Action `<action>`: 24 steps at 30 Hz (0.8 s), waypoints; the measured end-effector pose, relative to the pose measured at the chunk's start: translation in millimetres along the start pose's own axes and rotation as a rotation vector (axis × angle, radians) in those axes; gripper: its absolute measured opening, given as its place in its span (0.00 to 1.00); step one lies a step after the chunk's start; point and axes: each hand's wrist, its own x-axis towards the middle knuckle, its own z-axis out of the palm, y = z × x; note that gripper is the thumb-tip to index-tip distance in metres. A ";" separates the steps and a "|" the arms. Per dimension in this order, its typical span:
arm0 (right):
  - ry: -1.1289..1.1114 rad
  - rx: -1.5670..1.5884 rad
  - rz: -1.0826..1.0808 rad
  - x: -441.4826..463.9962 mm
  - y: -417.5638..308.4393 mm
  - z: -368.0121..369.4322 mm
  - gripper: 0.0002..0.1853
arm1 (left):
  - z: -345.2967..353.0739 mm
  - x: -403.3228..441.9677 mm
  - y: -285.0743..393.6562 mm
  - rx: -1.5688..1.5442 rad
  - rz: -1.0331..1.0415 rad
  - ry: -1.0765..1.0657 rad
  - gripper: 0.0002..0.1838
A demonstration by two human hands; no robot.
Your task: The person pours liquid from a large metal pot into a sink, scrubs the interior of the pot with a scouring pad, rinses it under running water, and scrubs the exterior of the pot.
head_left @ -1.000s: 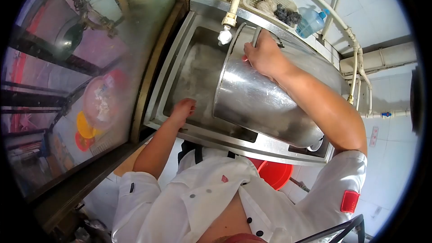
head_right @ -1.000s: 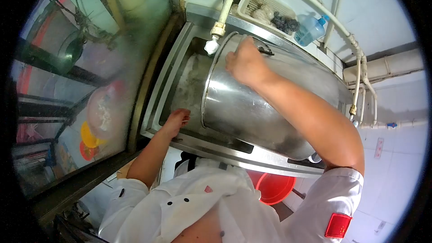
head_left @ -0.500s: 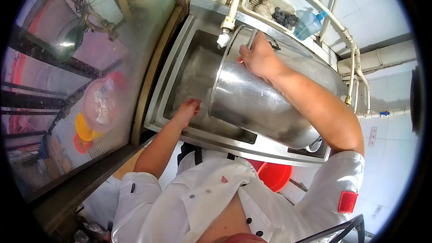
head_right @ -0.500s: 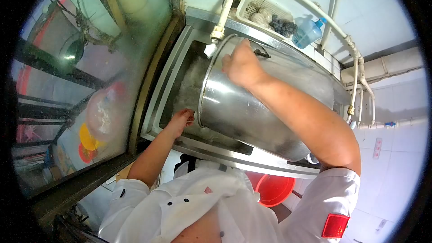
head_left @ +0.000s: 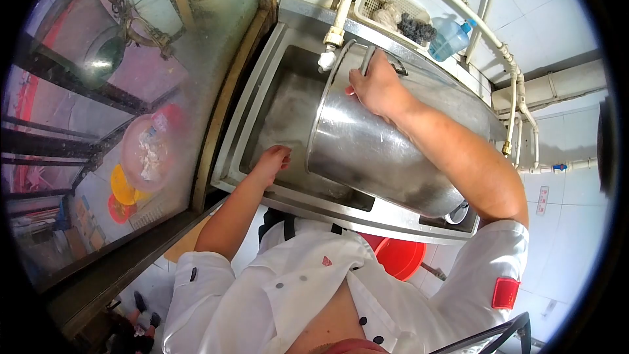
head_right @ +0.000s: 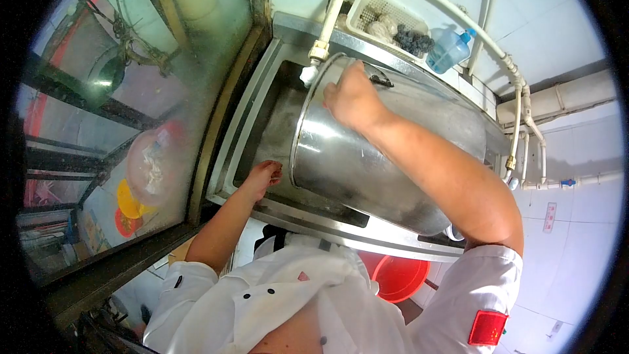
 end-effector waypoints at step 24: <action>0.375 0.328 0.012 -151.4 12.1 -124.6 0.31 | 120.9 -30.5 223.8 1.264 1.104 0.267 0.41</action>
